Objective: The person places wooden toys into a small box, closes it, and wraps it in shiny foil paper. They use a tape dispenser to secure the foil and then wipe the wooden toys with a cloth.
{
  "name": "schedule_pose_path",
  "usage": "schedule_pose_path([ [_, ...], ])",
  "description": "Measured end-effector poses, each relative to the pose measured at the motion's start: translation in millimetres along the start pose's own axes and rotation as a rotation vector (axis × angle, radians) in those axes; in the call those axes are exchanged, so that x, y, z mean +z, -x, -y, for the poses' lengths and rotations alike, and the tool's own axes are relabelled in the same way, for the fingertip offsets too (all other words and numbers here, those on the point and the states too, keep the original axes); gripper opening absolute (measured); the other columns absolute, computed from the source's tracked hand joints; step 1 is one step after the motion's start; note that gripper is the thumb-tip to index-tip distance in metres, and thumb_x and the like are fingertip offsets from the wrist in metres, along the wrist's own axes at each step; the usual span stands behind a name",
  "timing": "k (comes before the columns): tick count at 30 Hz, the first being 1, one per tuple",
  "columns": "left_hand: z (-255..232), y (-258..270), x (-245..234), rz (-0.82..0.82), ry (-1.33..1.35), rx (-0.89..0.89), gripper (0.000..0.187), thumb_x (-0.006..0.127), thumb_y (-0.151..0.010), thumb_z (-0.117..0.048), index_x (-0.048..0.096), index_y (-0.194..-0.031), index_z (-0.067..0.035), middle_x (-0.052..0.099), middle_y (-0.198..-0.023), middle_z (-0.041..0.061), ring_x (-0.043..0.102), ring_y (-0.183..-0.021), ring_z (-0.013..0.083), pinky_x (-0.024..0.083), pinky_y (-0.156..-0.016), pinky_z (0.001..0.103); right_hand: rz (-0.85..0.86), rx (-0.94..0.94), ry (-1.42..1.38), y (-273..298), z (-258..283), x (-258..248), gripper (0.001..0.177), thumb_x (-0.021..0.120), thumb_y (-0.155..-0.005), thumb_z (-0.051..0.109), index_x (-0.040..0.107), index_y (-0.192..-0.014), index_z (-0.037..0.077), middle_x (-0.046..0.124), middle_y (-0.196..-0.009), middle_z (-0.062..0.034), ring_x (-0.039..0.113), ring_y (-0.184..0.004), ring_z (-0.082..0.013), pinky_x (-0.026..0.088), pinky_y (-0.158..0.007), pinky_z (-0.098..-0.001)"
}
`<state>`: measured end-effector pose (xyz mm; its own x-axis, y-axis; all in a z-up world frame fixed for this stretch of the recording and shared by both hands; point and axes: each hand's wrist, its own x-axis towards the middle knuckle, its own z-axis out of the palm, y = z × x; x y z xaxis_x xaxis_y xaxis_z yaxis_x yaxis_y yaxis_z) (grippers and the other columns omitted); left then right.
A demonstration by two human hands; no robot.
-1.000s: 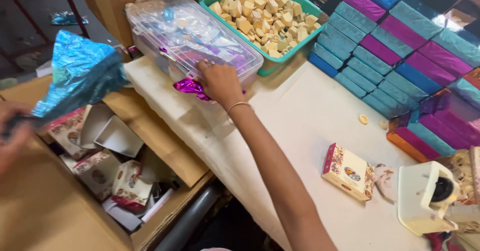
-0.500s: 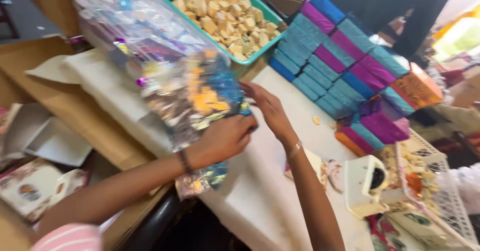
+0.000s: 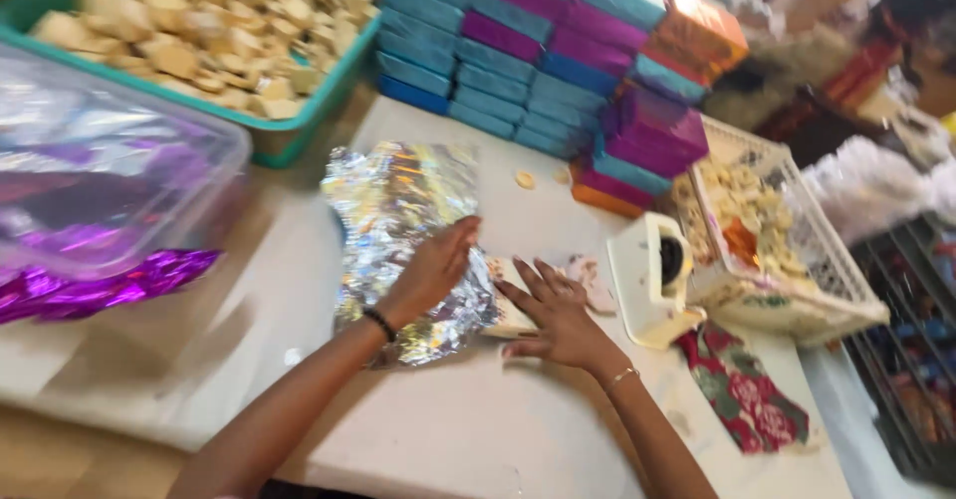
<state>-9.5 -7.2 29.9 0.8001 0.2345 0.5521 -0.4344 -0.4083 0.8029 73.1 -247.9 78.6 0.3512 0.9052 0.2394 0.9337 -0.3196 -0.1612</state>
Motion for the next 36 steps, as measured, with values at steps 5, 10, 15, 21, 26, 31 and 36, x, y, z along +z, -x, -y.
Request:
schedule_pose_path([
  [5,9.7,25.2,11.9,-0.013,-0.885,-0.009,0.040,0.050,-0.099,-0.035,0.059,-0.129,-0.010,0.059,-0.143,0.022,0.051,-0.136,0.0435,0.040,-0.108,0.058,0.147,-0.008,0.330,-10.7,-17.7,3.7,0.090,0.064,-0.078,0.074,0.043,-0.153,0.030,0.033,-0.163,-0.0105,0.033,-0.146,-0.0395,0.030,-0.107,-0.0639],
  [10,6.7,44.5,25.1,0.269,-0.839,-0.160,0.056,0.051,-0.097,-0.045,0.053,-0.140,-0.009,0.039,-0.153,0.026,0.030,-0.145,0.0463,0.021,-0.111,0.068,0.135,0.046,0.426,-63.9,-70.2,22.2,0.088,0.066,-0.080,0.070,0.044,-0.153,0.027,0.034,-0.164,-0.0104,0.034,-0.147,-0.0371,0.032,-0.106,-0.0620],
  [15,3.8,63.5,47.3,0.254,-0.760,0.067,0.061,0.052,-0.095,-0.045,0.054,-0.143,-0.007,0.041,-0.153,0.025,0.033,-0.141,0.0484,0.020,-0.111,0.068,0.057,0.136,0.505,-94.3,-60.6,25.8,0.073,0.063,-0.091,0.049,0.044,-0.156,0.024,0.034,-0.167,-0.0081,0.035,-0.152,-0.0324,0.034,-0.111,-0.0562],
  [21,-5.0,62.7,42.6,0.396,-0.537,0.027,0.044,0.056,-0.094,-0.038,0.067,-0.126,-0.010,0.057,-0.138,0.017,0.047,-0.134,0.0419,0.024,-0.111,0.067,0.115,0.014,-0.462,-73.8,18.5,29.7,0.067,0.031,-0.109,0.049,0.028,-0.165,0.012,0.027,-0.173,-0.0092,0.027,-0.161,-0.0311,0.021,-0.129,-0.0455],
  [26,7.5,55.1,37.3,0.339,-0.452,0.323,0.027,0.064,-0.085,-0.026,0.073,-0.100,-0.006,0.070,-0.113,0.020,0.063,-0.106,0.0389,0.047,-0.093,0.053,0.338,-0.139,-0.393,-65.1,2.2,40.9,0.098,-0.002,-0.096,0.077,0.026,-0.164,0.012,0.027,-0.172,-0.0111,0.024,-0.160,-0.0285,0.011,-0.127,-0.0446],
  [31,10.7,31.2,3.5,0.508,-0.350,0.080,0.020,0.063,-0.099,-0.027,0.070,-0.104,-0.009,0.070,-0.100,0.011,0.069,-0.092,0.0300,0.055,-0.082,0.045,0.380,-0.115,-0.330,-49.9,-10.6,60.7,0.091,0.006,-0.096,0.074,0.032,-0.159,0.014,0.038,-0.168,-0.0069,0.032,-0.159,-0.0249,0.011,-0.131,-0.0479],
  [36,5.4,10.4,-26.1,0.309,-0.306,0.060,0.015,0.061,-0.096,-0.021,0.070,-0.106,-0.013,0.066,-0.120,0.005,0.071,-0.103,0.0252,0.058,-0.089,0.040,0.519,-0.128,0.037,-47.7,-14.3,70.1,0.065,0.037,-0.099,0.061,0.052,-0.147,0.019,0.049,-0.160,-0.0047,0.037,-0.158,-0.0208,0.012,-0.136,-0.0513],
])
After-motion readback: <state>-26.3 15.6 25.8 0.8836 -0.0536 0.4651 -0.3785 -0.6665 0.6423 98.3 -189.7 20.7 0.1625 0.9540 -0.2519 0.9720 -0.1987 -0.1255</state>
